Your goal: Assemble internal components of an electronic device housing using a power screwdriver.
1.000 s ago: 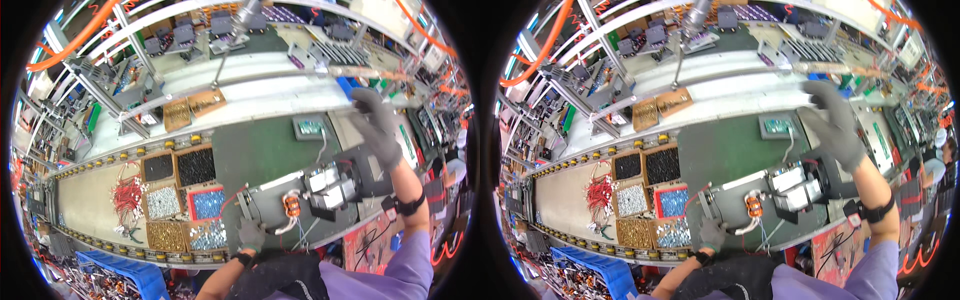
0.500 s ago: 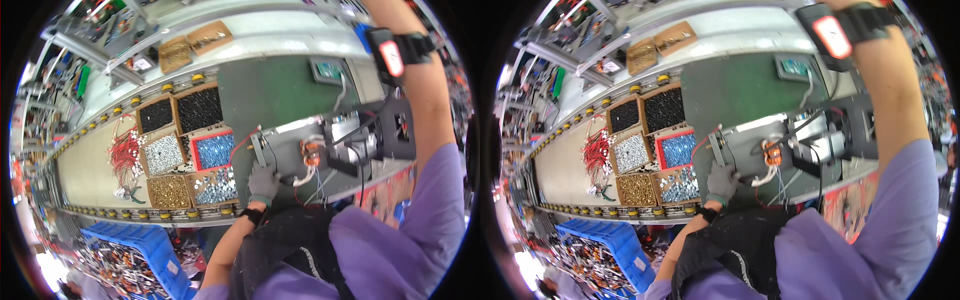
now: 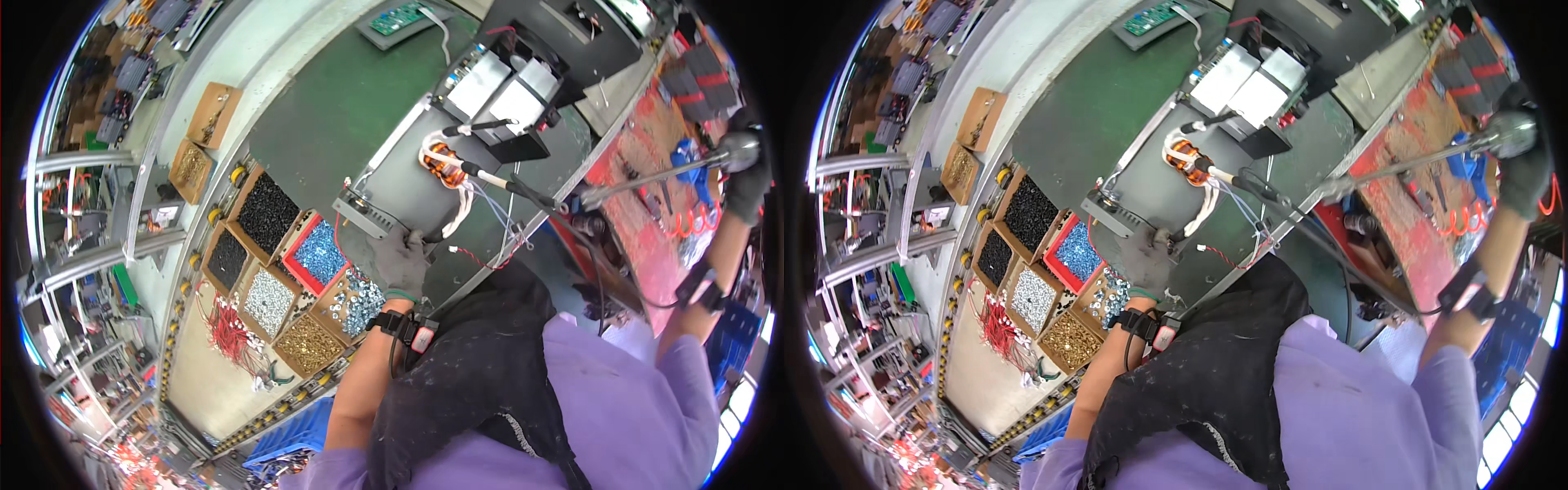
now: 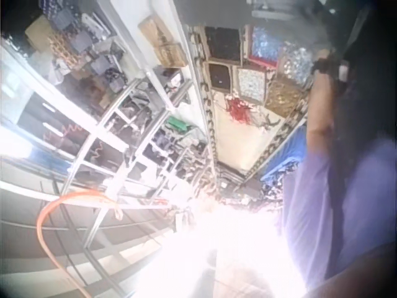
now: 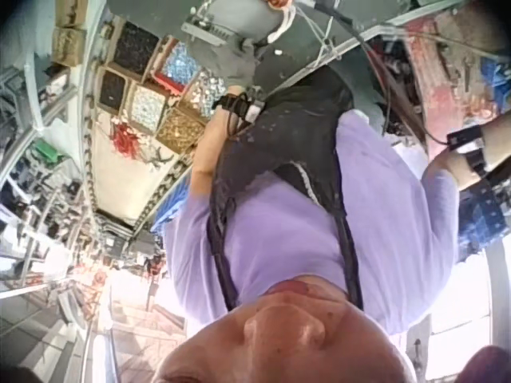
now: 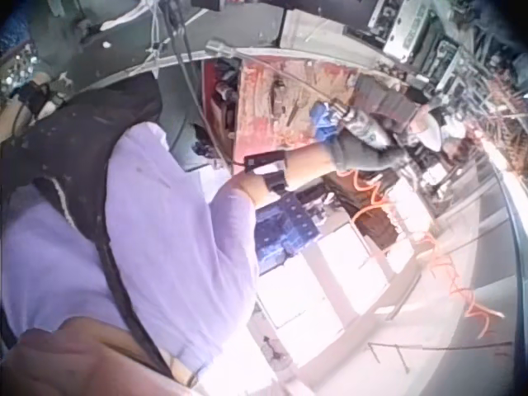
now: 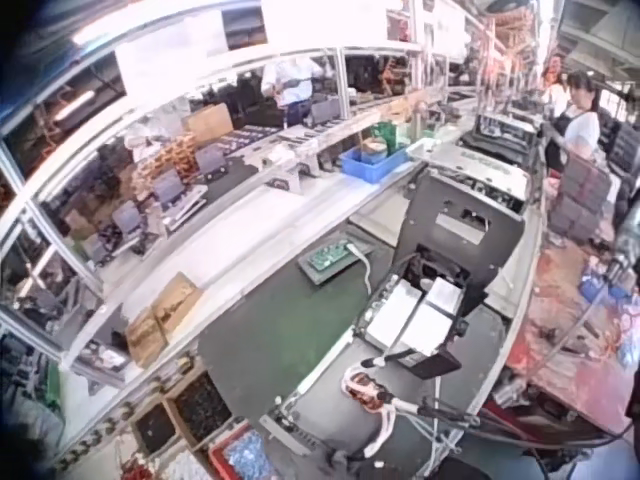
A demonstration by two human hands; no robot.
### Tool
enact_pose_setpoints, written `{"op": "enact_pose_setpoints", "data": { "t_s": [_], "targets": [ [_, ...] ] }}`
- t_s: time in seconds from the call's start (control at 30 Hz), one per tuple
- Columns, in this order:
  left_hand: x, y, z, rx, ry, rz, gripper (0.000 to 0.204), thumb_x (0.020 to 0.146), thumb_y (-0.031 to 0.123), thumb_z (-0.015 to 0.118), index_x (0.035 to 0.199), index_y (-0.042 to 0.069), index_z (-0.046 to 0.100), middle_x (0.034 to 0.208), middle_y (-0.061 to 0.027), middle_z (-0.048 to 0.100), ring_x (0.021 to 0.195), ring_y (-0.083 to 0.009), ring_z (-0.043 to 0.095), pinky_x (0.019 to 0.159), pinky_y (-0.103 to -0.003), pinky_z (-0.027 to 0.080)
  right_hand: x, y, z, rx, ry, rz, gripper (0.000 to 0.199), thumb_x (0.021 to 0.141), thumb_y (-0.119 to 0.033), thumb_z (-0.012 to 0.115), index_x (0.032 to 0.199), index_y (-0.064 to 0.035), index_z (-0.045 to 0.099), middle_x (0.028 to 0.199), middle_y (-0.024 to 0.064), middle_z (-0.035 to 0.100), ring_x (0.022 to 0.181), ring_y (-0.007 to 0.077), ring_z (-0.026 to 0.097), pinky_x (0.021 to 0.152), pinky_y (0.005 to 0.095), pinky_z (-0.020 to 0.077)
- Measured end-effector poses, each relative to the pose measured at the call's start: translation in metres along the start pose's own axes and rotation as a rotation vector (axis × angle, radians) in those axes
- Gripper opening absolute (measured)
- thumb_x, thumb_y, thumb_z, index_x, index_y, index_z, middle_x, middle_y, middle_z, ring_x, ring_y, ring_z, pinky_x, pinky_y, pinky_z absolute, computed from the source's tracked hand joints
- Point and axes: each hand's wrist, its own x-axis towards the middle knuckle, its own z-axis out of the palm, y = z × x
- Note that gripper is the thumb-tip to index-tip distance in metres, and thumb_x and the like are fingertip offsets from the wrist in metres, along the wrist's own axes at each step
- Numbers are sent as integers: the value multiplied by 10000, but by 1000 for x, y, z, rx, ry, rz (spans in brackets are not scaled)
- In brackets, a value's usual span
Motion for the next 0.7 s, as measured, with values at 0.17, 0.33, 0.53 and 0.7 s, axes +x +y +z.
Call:
{"op": "enact_pose_setpoints", "data": {
  "t_s": [0.17,0.33,0.53,0.7],
  "targets": [
    [-4,-2,6,-258,-140,-268,147,843,146,618,903,13,636,821,-189,622,767,-330,585,689,-399,466,-115,157,-88,247,281,432,330,857,-216,636,1079,15,555,969,133,626,917,247,622,787,384,530],
    [1,5,12,-357,-30,-150,115,876,101,593,932,5,621,765,-131,639,669,-212,600,637,-321,472,-173,267,-39,346,523,531,217,850,-145,635,997,-18,538,990,148,634,862,288,645,788,427,559],
    [-3,12,9,-356,-135,-338,117,913,98,551,957,20,626,809,-131,642,707,-192,601,652,-316,482,-172,306,13,406,559,729,304,868,-193,613,1053,42,561,966,176,632,830,309,641,748,433,545],
    [3,4,17,-86,15,-94,188,911,220,555,870,46,612,815,-165,582,763,-309,557,687,-425,439,-184,344,27,410,503,768,331,904,-219,549,1101,48,557,987,165,636,868,293,638,820,423,536]
  ]
}}
